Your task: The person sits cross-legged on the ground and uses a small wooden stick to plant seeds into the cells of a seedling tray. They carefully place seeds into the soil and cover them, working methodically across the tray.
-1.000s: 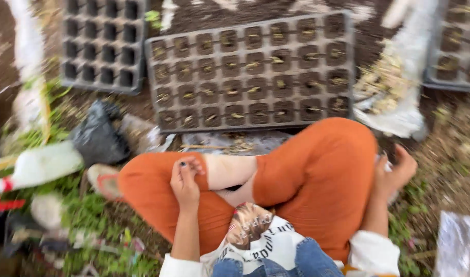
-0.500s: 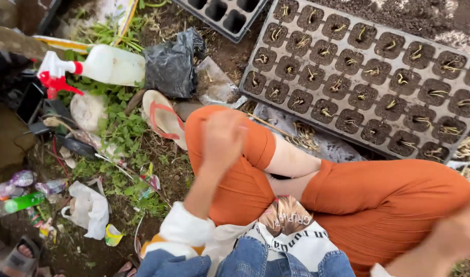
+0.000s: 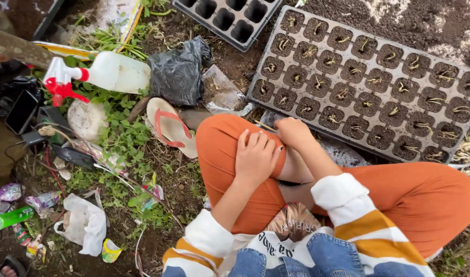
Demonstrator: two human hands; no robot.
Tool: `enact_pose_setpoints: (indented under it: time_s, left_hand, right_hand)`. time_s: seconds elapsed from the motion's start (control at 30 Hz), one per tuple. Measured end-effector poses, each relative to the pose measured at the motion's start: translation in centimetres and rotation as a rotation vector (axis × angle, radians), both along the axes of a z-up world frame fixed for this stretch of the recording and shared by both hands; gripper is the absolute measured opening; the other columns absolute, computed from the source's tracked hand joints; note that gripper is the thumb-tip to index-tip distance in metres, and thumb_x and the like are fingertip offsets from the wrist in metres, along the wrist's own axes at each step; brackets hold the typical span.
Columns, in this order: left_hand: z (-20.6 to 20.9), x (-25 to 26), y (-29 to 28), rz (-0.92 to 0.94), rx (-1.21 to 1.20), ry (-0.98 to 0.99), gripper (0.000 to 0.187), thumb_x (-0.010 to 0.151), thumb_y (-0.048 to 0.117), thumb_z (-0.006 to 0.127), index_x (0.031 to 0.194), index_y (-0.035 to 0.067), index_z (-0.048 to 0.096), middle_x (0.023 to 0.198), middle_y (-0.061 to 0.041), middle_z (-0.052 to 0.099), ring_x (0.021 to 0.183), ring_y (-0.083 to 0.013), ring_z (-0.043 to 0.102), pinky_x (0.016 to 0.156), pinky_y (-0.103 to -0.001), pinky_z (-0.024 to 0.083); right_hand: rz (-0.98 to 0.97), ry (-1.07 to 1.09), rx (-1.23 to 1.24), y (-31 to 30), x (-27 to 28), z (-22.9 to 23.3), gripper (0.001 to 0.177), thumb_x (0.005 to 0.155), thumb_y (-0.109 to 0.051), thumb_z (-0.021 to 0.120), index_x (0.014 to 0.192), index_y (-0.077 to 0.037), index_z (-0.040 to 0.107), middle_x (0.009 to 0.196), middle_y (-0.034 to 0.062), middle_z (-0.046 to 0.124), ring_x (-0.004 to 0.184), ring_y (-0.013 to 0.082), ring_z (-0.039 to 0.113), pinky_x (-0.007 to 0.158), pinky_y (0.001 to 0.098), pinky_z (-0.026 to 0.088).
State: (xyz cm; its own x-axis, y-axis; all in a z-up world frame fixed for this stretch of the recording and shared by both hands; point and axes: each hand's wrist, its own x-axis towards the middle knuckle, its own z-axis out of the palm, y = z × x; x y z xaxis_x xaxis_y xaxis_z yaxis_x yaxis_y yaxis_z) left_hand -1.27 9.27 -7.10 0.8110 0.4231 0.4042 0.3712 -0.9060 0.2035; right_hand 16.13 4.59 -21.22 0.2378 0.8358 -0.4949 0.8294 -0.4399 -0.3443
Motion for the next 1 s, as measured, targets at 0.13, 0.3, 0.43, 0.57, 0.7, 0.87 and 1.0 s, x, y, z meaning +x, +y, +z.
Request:
enact_pose_setpoints:
  time_s: [0.13, 0.3, 0.43, 0.57, 0.7, 0.87, 1.0]
  left_hand:
    - [-0.5, 0.6, 0.2, 0.022, 0.058, -0.057, 0.029, 0.095, 0.035, 0.060, 0.077, 0.013, 0.063, 0.087, -0.006, 0.060, 0.100, -0.0237, 0.062, 0.108, -0.051, 0.041]
    - [-1.0, 0.4, 0.3, 0.017, 0.057, -0.098, 0.030, 0.095, 0.037, 0.061, 0.077, 0.012, 0.062, 0.086, -0.006, 0.060, 0.100, -0.0238, 0.062, 0.107, -0.051, 0.042]
    - [-0.8, 0.3, 0.4, 0.018, 0.045, -0.116, 0.030, 0.096, 0.036, 0.059, 0.078, 0.013, 0.063, 0.086, -0.006, 0.059, 0.100, -0.0234, 0.062, 0.108, -0.050, 0.043]
    - [-0.6, 0.3, 0.4, 0.025, 0.033, -0.116, 0.029, 0.095, 0.035, 0.061, 0.077, 0.012, 0.064, 0.085, -0.006, 0.060, 0.100, -0.0235, 0.063, 0.107, -0.050, 0.043]
    - [-0.8, 0.3, 0.6, 0.017, 0.022, -0.118, 0.029, 0.095, 0.036, 0.062, 0.078, 0.012, 0.065, 0.086, -0.006, 0.061, 0.100, -0.0237, 0.063, 0.106, -0.050, 0.043]
    - [-1.1, 0.4, 0.5, 0.020, 0.016, -0.127, 0.028, 0.094, 0.034, 0.062, 0.077, 0.012, 0.066, 0.085, -0.005, 0.060, 0.100, -0.0237, 0.062, 0.107, -0.049, 0.041]
    - [-0.6, 0.4, 0.5, 0.022, 0.006, -0.114, 0.027, 0.094, 0.033, 0.062, 0.077, 0.012, 0.067, 0.085, -0.006, 0.062, 0.099, -0.0241, 0.063, 0.108, -0.050, 0.041]
  right_hand:
    - [0.106, -0.040, -0.052, 0.7, 0.1, -3.1, 0.020, 0.085, -0.019, 0.074, 0.098, -0.004, 0.078, 0.091, 0.0212, 0.074, 0.087, 0.0455, 0.075, 0.073, 0.0559, 0.063]
    - [0.171, -0.047, -0.031, 0.4, 0.4, -4.9, 0.017, 0.086, -0.015, 0.068, 0.094, -0.003, 0.077, 0.087, 0.0213, 0.075, 0.082, 0.0453, 0.076, 0.069, 0.0551, 0.062]
    - [0.027, 0.040, -0.029, -1.6, 0.6, 3.4, 0.019, 0.089, -0.015, 0.063, 0.103, -0.011, 0.075, 0.095, 0.0175, 0.076, 0.092, 0.0425, 0.075, 0.080, 0.0534, 0.062]
    - [-0.343, 0.302, 0.449, -5.9, 0.9, 9.7, 0.014, 0.091, -0.008, 0.067, 0.100, 0.001, 0.073, 0.096, 0.0235, 0.066, 0.082, 0.0388, 0.071, 0.073, 0.0509, 0.059]
    - [-0.872, 0.656, 0.807, -8.7, 1.5, 9.6, 0.014, 0.108, -0.008, 0.061, 0.109, 0.004, 0.067, 0.084, 0.0158, 0.065, 0.068, 0.0182, 0.068, 0.056, 0.0309, 0.062]
    - [-0.951, 0.594, 1.079, -10.6, 2.2, 10.4, 0.006, 0.105, 0.002, 0.063, 0.108, 0.002, 0.068, 0.086, 0.0166, 0.067, 0.072, 0.0144, 0.063, 0.061, 0.0251, 0.057]
    - [-0.916, 0.566, 1.101, -9.1, 0.6, 10.5, 0.018, 0.097, 0.008, 0.063, 0.112, 0.003, 0.072, 0.102, 0.0232, 0.073, 0.092, 0.0231, 0.071, 0.075, 0.0331, 0.062]
